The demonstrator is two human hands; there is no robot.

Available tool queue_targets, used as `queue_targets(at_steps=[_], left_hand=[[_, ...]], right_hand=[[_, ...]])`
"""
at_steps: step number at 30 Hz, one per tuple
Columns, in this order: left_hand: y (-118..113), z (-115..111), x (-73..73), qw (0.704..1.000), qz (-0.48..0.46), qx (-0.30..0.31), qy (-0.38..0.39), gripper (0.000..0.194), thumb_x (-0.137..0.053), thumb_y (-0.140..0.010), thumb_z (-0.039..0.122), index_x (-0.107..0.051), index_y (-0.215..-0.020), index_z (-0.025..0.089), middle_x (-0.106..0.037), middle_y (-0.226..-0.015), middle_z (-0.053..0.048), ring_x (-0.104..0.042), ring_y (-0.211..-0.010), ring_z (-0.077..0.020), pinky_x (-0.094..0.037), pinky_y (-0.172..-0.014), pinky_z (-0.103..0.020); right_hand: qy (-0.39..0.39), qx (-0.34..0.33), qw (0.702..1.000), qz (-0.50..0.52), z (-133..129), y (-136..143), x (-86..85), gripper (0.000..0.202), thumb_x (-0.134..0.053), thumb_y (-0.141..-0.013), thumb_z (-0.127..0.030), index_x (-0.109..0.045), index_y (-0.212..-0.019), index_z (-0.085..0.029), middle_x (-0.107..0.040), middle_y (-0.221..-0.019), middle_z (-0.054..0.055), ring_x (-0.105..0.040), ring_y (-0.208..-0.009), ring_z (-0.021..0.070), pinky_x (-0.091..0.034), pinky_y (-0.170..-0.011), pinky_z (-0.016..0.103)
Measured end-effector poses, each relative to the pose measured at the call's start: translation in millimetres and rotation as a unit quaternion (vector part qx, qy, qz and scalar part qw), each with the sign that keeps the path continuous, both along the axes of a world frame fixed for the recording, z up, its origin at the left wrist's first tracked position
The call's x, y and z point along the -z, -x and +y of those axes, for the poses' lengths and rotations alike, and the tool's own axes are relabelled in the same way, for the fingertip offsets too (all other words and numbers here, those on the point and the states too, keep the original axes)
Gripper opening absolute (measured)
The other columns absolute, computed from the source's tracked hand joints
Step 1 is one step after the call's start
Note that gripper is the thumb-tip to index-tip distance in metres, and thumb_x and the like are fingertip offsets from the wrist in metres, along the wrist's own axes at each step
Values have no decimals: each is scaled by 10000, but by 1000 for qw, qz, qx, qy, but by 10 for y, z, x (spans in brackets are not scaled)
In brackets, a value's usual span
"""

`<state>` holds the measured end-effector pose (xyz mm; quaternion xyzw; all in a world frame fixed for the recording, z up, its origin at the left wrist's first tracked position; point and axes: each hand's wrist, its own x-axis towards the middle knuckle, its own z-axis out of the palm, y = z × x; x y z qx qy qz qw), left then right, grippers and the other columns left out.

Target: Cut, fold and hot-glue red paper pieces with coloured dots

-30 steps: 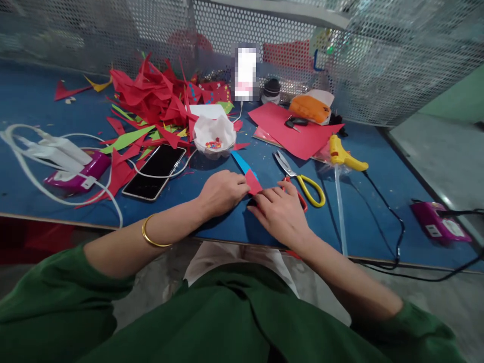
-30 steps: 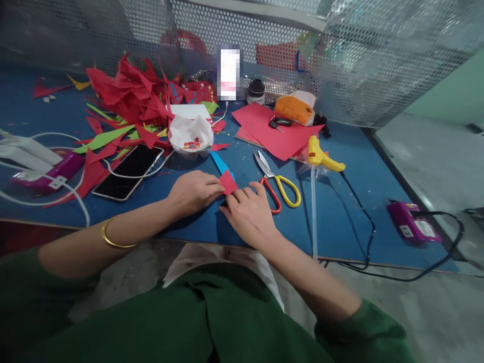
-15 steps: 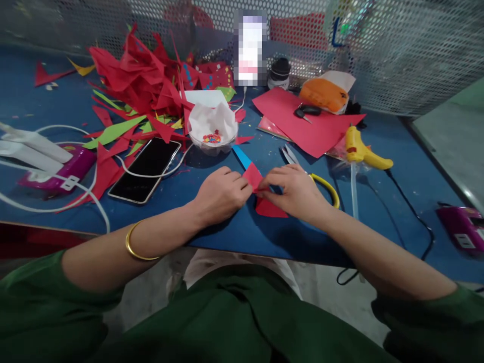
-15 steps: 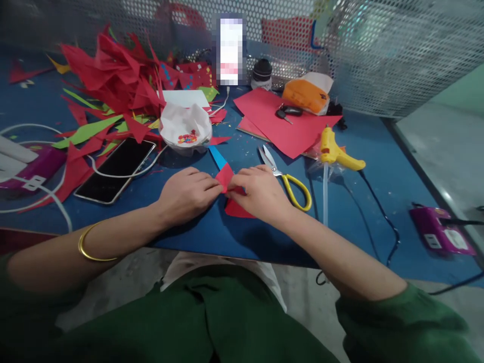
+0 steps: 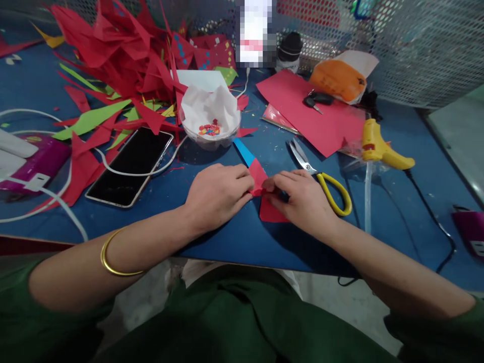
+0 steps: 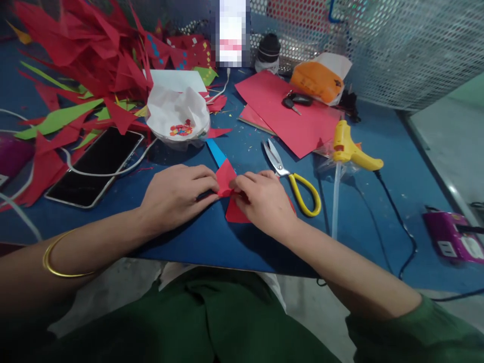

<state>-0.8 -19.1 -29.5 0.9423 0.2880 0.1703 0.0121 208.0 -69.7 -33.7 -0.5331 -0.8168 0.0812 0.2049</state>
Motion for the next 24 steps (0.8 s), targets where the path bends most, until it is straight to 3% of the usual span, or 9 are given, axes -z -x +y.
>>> queue_targets(at_steps=[7,13,16,19,24], left_hand=[[6,5,40,999,-23,-5,48,175,-566,-942,278,-702,-866,196,-703,-902,-34,-640,-857,-205,-437,-676,-322],[-17,25,60,996,-44,-27,73,172,-568,-937,256,-668,-816,186,-700,-878,-33,-623,-843,-201,-431,-667,-314],[-28,47,62,996,-38,-21,76,185,-541,-961,266,-650,-842,176,-689,-866,-39,-604,-811,-201,-423,-674,-324],[-38,61,63,997,-28,-11,73,218,-517,-982,292,-638,-853,165,-676,-867,-51,-588,-789,-205,-420,-678,-334],[-48,66,82,996,-35,-11,84,268,-485,-998,325,-636,-846,165,-676,-881,-56,-584,-788,-203,-425,-682,-334]], right_hand=[[-14,-18,1000,-6,32,-11,-19,82,-627,-919,-257,-701,-896,-229,-719,-864,17,-665,-821,184,-417,-799,352],[137,28,978,156,88,19,-65,166,-720,-842,-370,-712,-791,-212,-691,-766,1,-614,-674,139,-427,-616,274],[159,68,974,146,95,74,-99,120,-752,-788,-315,-703,-755,-210,-681,-725,-8,-589,-634,135,-400,-576,266],[128,79,984,100,70,133,-106,67,-748,-753,-230,-687,-767,-207,-679,-736,-1,-589,-640,144,-393,-587,272],[67,70,993,70,19,156,-34,83,-652,-816,-127,-652,-787,-204,-684,-786,17,-618,-709,164,-409,-657,292]])
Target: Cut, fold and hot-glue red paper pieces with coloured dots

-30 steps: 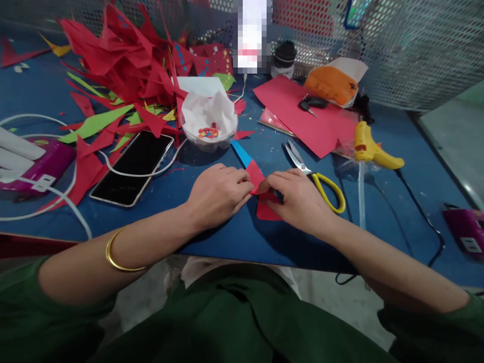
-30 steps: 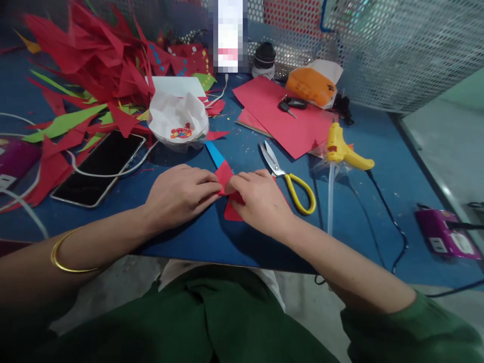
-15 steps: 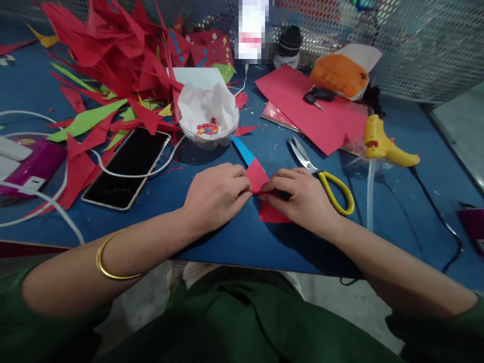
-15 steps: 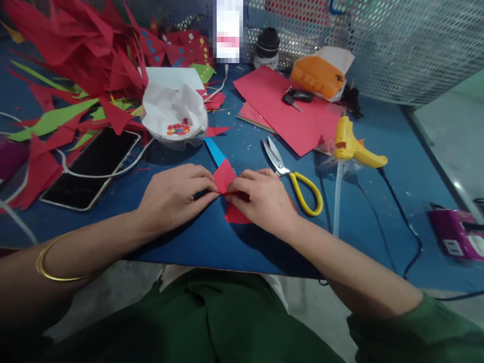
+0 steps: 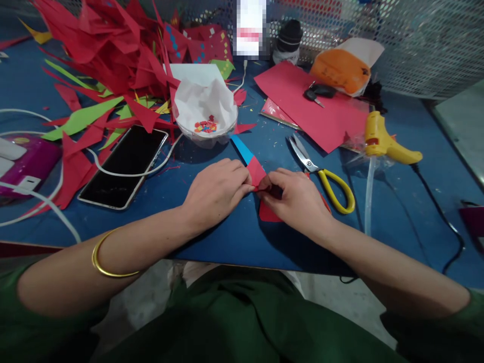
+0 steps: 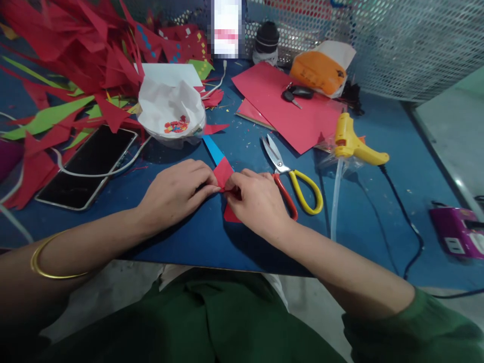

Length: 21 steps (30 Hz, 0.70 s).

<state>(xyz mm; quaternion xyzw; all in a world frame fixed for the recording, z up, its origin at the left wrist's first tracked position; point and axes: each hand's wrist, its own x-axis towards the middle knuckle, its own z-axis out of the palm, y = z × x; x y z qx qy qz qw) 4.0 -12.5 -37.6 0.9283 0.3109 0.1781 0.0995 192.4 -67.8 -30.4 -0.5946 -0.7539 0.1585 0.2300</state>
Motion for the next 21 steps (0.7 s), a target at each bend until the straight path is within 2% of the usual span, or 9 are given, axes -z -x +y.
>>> queue_targets(at_steps=[5,11,16,21], left_hand=[[15,44,-28,997,-36,-22,63,266,-476,-991,284,-662,-838,169,-693,-888,-43,-622,-838,-195,-455,-736,-323],[68,82,-163,985,-72,-120,101,134,-567,-895,203,-693,-857,175,-695,-923,-37,-641,-865,-193,-459,-741,-314],[78,58,-186,983,-55,-79,154,96,-634,-830,164,-726,-841,192,-699,-878,-14,-644,-834,-179,-455,-719,-302],[60,58,-136,984,-46,-55,161,53,-681,-814,185,-728,-791,190,-695,-849,-10,-639,-837,-182,-461,-741,-313]], right_hand=[[-13,-3,1000,11,-8,-25,76,104,-642,-857,-131,-638,-782,-203,-668,-780,8,-609,-719,158,-397,-680,296],[-4,1,1000,-24,-3,-4,77,99,-611,-881,-129,-620,-803,-189,-682,-817,30,-613,-768,191,-363,-717,319],[21,-1,998,-60,9,35,32,98,-591,-891,-104,-619,-818,-164,-676,-841,52,-612,-789,207,-349,-740,326],[26,5,998,-64,1,40,33,105,-589,-918,-146,-624,-821,-167,-684,-857,45,-613,-806,208,-336,-748,328]])
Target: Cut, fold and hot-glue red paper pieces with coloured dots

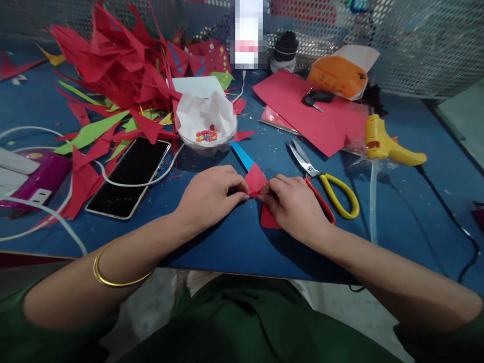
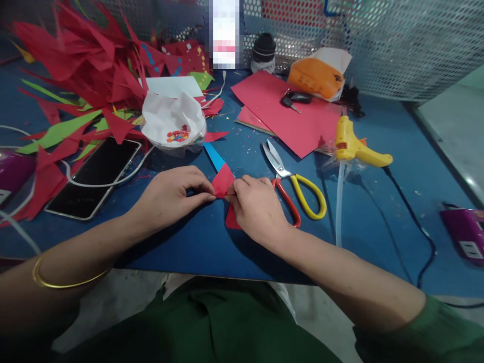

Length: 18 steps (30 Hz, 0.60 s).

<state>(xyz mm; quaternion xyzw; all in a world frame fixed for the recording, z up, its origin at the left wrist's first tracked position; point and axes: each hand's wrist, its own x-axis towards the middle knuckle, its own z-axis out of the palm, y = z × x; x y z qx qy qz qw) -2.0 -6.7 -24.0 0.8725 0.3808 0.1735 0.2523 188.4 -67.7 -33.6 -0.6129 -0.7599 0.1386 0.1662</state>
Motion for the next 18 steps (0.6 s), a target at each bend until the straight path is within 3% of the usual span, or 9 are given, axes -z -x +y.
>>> queue_targets(at_steps=[14,18], left_hand=[[-44,-3,41,998,60,-2,-31,106,-636,-866,247,-690,-806,178,-663,-840,-33,-590,-847,-211,-417,-719,-339],[-62,-7,47,996,79,-8,-41,135,-625,-882,264,-681,-799,174,-656,-827,-42,-576,-829,-218,-407,-699,-343]], right_hand=[[4,10,1000,26,17,1,14,127,-573,-904,-132,-611,-793,-180,-700,-857,46,-623,-829,219,-333,-735,340],[22,16,995,95,33,-76,-36,140,-588,-910,-165,-634,-781,-192,-695,-826,30,-629,-794,192,-390,-713,315]])
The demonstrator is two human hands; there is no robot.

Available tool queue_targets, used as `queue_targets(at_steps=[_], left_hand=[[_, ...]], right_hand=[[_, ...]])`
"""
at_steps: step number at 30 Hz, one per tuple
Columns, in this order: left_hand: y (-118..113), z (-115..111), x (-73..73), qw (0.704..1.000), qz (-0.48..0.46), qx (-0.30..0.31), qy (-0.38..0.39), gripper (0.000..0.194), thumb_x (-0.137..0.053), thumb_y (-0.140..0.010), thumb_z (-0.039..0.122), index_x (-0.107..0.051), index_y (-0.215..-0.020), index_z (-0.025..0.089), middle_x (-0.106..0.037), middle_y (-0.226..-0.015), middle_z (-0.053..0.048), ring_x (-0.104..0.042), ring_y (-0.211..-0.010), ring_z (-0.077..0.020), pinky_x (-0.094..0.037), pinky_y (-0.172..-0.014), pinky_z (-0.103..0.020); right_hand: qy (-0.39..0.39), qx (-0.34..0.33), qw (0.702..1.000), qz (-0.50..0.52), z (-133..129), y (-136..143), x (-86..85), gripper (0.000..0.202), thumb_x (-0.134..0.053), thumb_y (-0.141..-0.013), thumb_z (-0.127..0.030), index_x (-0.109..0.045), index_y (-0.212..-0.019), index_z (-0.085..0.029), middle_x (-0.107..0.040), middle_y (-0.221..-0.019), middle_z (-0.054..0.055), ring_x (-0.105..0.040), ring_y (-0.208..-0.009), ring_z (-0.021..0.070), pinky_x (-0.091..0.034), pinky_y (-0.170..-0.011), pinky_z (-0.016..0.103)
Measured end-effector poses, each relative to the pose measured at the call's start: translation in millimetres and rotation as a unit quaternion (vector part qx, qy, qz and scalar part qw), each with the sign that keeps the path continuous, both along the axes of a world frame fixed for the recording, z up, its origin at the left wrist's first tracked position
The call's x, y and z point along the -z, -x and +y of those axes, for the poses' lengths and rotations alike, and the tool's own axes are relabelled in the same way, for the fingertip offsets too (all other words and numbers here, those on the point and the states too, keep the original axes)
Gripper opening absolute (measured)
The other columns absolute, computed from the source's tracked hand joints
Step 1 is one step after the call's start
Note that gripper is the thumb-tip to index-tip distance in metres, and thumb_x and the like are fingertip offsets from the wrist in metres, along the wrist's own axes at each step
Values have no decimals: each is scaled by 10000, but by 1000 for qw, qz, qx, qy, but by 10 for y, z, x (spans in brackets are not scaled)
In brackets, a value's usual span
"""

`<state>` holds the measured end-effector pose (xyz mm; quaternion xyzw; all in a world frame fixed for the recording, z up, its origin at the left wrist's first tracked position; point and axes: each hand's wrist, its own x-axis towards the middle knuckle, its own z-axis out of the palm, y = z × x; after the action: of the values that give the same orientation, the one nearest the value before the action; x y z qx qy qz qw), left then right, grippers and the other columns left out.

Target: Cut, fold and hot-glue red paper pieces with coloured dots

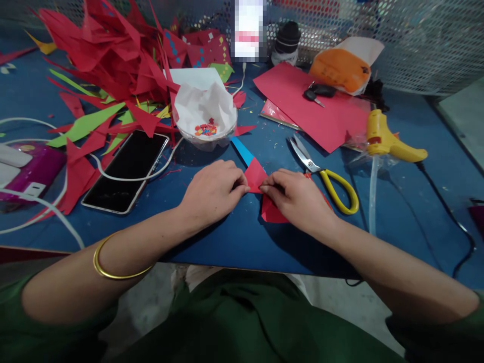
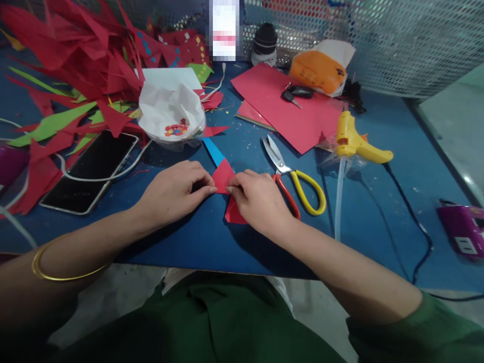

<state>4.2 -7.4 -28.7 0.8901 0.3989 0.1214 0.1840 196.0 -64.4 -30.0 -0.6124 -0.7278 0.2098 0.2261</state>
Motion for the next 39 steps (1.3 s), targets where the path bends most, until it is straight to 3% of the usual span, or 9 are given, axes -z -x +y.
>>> queue_targets(at_steps=[6,15,27,32,36,39], left_hand=[[-6,-9,-22,1000,7,-2,4,140,-613,-876,249,-670,-771,175,-653,-821,-41,-573,-827,-215,-407,-703,-340],[-18,-21,-2,1000,-2,-8,-3,122,-576,-845,217,-668,-777,176,-645,-806,-40,-569,-808,-213,-397,-684,-345],[-53,-48,-5,999,-4,-33,-18,114,-574,-808,199,-659,-734,179,-655,-774,-46,-579,-773,-212,-417,-662,-343],[-48,-50,-14,999,14,-30,-32,102,-567,-825,204,-656,-789,169,-662,-816,-60,-594,-788,-220,-424,-676,-347],[-13,-56,-12,998,-10,-43,-36,133,-572,-832,186,-642,-942,162,-683,-873,-53,-614,-787,-204,-435,-665,-324],[25,-98,-23,995,-14,-28,-96,157,-546,-872,174,-653,-987,160,-690,-931,-70,-622,-819,-213,-447,-683,-331]], right_hand=[[-69,39,996,32,8,-170,-118,110,-603,-890,-169,-688,-842,-219,-710,-847,14,-635,-800,170,-437,-715,289],[48,40,998,26,90,-27,-64,91,-755,-781,-242,-698,-733,-191,-713,-747,11,-596,-661,146,-388,-611,273],[50,39,998,17,108,0,-35,89,-719,-767,-154,-661,-715,-199,-695,-737,7,-590,-661,150,-390,-602,274],[61,45,997,24,122,6,-29,108,-723,-762,-133,-655,-707,-196,-686,-712,1,-586,-645,146,-391,-608,275],[62,53,996,24,125,3,-7,106,-737,-759,-140,-655,-720,-195,-689,-716,0,-589,-648,147,-387,-612,277],[56,51,997,32,124,-5,13,114,-737,-760,-136,-648,-718,-193,-672,-687,-7,-575,-626,139,-378,-603,272]])
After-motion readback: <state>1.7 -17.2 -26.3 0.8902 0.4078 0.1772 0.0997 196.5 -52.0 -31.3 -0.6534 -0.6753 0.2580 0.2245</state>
